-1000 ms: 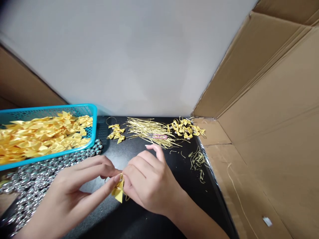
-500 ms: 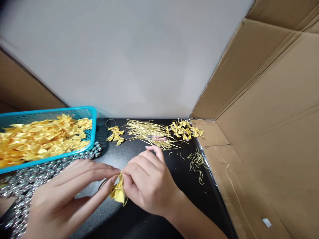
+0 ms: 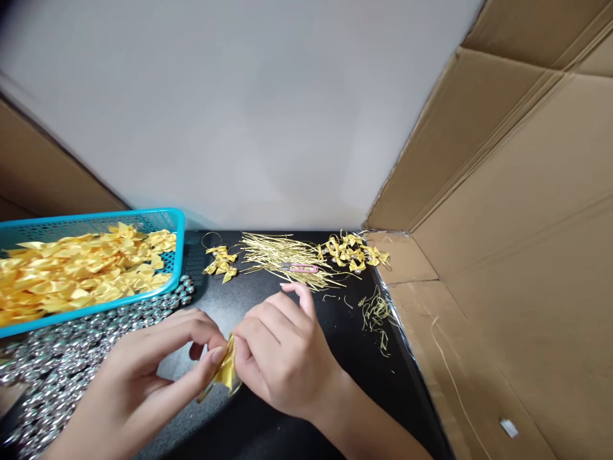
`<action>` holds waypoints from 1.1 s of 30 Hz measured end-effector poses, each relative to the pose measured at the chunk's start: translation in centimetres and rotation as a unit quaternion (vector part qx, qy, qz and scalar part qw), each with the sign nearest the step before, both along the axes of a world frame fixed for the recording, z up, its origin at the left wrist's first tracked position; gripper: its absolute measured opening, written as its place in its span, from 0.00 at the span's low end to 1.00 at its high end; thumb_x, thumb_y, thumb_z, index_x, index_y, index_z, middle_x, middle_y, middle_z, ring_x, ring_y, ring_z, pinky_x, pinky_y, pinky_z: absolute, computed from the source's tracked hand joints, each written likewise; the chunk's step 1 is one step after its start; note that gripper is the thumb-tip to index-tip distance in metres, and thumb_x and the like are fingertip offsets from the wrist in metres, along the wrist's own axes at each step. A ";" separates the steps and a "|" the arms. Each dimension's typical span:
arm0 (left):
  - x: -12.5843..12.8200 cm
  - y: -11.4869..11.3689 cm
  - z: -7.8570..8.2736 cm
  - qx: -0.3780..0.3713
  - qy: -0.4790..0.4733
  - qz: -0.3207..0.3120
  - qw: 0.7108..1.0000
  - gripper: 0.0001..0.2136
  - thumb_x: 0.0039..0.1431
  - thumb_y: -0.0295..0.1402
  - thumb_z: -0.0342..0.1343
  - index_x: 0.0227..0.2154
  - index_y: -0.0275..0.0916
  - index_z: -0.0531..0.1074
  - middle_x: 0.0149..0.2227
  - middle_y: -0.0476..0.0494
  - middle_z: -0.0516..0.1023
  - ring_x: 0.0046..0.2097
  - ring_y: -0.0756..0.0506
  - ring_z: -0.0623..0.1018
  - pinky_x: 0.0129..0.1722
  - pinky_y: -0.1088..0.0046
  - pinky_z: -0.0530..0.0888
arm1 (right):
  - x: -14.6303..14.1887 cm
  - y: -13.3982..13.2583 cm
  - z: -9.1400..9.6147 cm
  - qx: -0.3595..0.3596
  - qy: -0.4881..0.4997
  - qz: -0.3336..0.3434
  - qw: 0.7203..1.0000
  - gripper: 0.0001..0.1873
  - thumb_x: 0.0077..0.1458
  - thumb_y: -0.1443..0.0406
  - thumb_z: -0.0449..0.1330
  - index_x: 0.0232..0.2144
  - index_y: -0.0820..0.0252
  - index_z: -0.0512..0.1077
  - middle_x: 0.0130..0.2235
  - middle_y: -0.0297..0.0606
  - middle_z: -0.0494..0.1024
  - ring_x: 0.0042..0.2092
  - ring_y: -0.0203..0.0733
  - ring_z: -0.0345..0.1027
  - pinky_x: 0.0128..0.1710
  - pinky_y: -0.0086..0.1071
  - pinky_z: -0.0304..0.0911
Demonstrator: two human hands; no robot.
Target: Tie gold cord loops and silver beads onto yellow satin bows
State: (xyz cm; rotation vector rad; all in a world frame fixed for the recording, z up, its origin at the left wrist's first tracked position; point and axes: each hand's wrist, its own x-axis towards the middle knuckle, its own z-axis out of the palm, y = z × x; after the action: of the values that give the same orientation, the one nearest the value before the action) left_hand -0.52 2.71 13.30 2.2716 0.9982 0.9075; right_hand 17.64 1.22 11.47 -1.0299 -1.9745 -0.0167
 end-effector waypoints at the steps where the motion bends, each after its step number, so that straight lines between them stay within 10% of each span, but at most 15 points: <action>1: 0.0 0.0 0.1 -0.009 0.003 -0.002 1.000 0.08 0.59 0.25 0.53 0.25 0.40 0.70 0.22 0.53 0.73 0.24 0.51 0.72 0.26 0.77 0.68 | 0.0 0.0 0.0 -0.003 -0.001 -0.001 1.000 0.07 0.57 0.73 0.56 0.28 0.60 0.69 0.27 0.30 0.75 0.32 0.34 0.68 0.51 0.39 0.57; 15: -0.6 0.4 0.1 -0.064 0.007 -0.022 0.998 0.11 0.60 0.27 0.52 0.23 0.40 0.70 0.21 0.53 0.73 0.25 0.51 0.72 0.26 0.78 0.67 | -0.4 0.5 -0.3 -0.033 0.088 -0.064 0.994 0.07 0.54 0.75 0.56 0.27 0.61 0.69 0.26 0.35 0.75 0.31 0.38 0.69 0.39 0.37 0.61; 25: -0.7 0.5 0.3 -0.132 -0.051 -0.003 0.990 0.09 0.63 0.30 0.51 0.27 0.41 0.69 0.26 0.52 0.74 0.28 0.50 0.74 0.29 0.78 0.71 | 0.3 0.2 1.1 -0.098 0.131 0.069 0.984 0.07 0.51 0.69 0.60 0.35 0.59 0.72 0.32 0.38 0.79 0.35 0.41 0.73 0.39 0.40 0.64; 33: -0.6 0.3 0.2 -0.171 -0.103 0.010 0.980 0.08 0.62 0.30 0.52 0.27 0.41 0.70 0.27 0.50 0.77 0.30 0.48 0.76 0.31 0.75 0.73 | -0.6 -0.3 0.8 -0.103 0.112 0.030 0.988 0.07 0.49 0.73 0.61 0.33 0.59 0.72 0.33 0.34 0.80 0.36 0.39 0.73 0.43 0.40 0.61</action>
State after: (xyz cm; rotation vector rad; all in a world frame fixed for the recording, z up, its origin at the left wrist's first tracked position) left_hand -1.09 3.05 13.53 1.8452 1.0001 0.8828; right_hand 16.99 0.95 12.26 -1.0528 -1.8269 0.3286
